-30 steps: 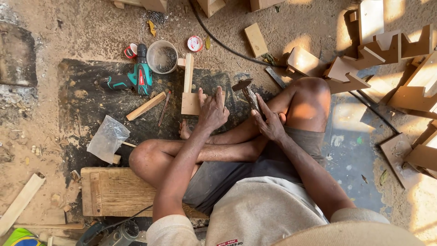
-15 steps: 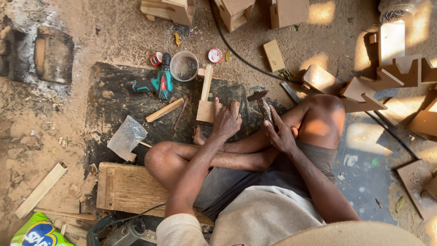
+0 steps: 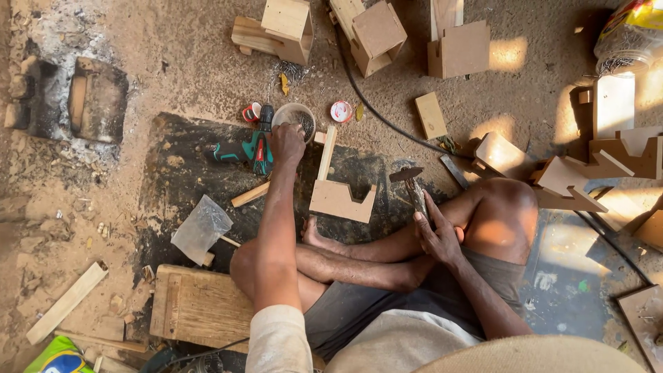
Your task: The person assembles small wooden boxes by hand, using a hammer to drive nails into pre-cut wooden pieces. They repeatedly pick up nails, position the wood pieces, and hammer them together while sitting on the floor.
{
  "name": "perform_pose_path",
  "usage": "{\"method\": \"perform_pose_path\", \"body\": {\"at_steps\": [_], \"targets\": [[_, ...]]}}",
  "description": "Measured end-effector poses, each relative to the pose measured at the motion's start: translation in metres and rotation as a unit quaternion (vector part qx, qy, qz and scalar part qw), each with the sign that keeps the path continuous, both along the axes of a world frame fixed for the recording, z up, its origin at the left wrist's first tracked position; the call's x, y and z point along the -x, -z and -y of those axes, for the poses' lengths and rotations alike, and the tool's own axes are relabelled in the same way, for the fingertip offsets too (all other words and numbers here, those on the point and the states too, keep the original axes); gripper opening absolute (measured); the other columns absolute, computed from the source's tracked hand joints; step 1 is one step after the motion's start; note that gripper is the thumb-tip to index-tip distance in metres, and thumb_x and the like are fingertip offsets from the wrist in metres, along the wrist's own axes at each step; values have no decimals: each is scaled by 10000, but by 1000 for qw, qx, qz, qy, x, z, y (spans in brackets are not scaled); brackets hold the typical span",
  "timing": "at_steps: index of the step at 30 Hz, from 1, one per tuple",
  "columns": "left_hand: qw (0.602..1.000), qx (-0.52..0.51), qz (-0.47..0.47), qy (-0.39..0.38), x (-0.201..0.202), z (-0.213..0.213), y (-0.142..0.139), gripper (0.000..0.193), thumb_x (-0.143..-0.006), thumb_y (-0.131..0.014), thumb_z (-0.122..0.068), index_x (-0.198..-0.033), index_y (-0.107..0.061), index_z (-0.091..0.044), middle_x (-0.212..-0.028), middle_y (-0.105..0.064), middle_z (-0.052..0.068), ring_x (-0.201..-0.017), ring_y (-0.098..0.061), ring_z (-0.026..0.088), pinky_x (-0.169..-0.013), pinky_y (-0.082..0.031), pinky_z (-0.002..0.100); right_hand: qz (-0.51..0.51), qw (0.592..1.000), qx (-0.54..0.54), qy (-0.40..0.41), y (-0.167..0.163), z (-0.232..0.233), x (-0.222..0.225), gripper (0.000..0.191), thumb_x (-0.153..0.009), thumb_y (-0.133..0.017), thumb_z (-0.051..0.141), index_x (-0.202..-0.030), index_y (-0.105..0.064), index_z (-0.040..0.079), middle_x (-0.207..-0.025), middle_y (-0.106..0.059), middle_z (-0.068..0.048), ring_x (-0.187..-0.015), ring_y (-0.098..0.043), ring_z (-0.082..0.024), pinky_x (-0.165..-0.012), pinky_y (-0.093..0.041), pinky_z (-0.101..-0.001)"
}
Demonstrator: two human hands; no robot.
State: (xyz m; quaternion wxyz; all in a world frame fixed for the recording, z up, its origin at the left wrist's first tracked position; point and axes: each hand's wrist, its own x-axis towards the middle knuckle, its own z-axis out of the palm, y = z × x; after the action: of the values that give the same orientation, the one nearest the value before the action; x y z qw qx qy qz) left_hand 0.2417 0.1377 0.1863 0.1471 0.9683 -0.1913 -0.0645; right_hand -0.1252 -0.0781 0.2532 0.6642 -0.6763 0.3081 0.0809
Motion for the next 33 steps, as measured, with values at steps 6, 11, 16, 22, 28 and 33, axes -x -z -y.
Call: {"method": "perform_pose_path", "body": {"at_steps": [6,11,16,22,28,33], "targets": [[991,-84,-94,-33,-77,48,37,150,-904,-797,-210,-1029,-789,-129,-1054,-758,91,-1012,-694,267,-1086,-350,500,0,1000,0,-10,31,38,-69,709,-1029,-507,328,-1648,-205,159,-675,-583,-10,-451,-486,-82,-422,-425,-241],[998,-44,-44,-14,-81,30,62,157,-886,-821,-225,-959,-747,-107,-995,-748,88,-950,-696,289,-981,-371,539,-10,1000,-23,-6,61,27,-75,699,-1041,-489,317,-1655,-195,159,-673,-564,-22,-453,-479,-80,-418,-428,-240],[998,-20,-55,-37,-34,-9,75,145,-926,-779,-208,-1032,-729,-122,-1009,-755,64,-925,-713,276,-1002,-397,537,19,999,-26,-13,76,-7,-30,702,-1052,-493,316,-1662,-188,147,-699,-564,-22,-472,-485,-73,-437,-432,-231],[997,36,-8,-65,20,-41,59,286,-894,-754,-121,-1141,-675,0,-1028,-729,172,-917,-706,306,-857,-547,510,16,999,-27,-14,73,-35,21,695,-1061,-484,321,-1663,-183,149,-718,-572,-15,-467,-484,-75,-432,-430,-235],[959,243,-47,-141,99,-58,25,141,-964,-677,-50,-1090,-740,-59,-1103,-774,143,-925,-789,230,-769,-681,343,33,999,-35,-7,63,-40,63,696,-1062,-496,326,-1664,-197,145,-711,-569,-16,-459,-480,-74,-426,-419,-238],[924,319,-148,-150,227,-68,8,187,-980,-627,-52,-1135,-717,-103,-1137,-755,135,-975,-775,214,-732,-680,322,49,998,-27,-9,47,-53,108,695,-1063,-496,340,-1663,-204,143,-709,-569,-11,-443,-472,-73,-416,-414,-240]]}}
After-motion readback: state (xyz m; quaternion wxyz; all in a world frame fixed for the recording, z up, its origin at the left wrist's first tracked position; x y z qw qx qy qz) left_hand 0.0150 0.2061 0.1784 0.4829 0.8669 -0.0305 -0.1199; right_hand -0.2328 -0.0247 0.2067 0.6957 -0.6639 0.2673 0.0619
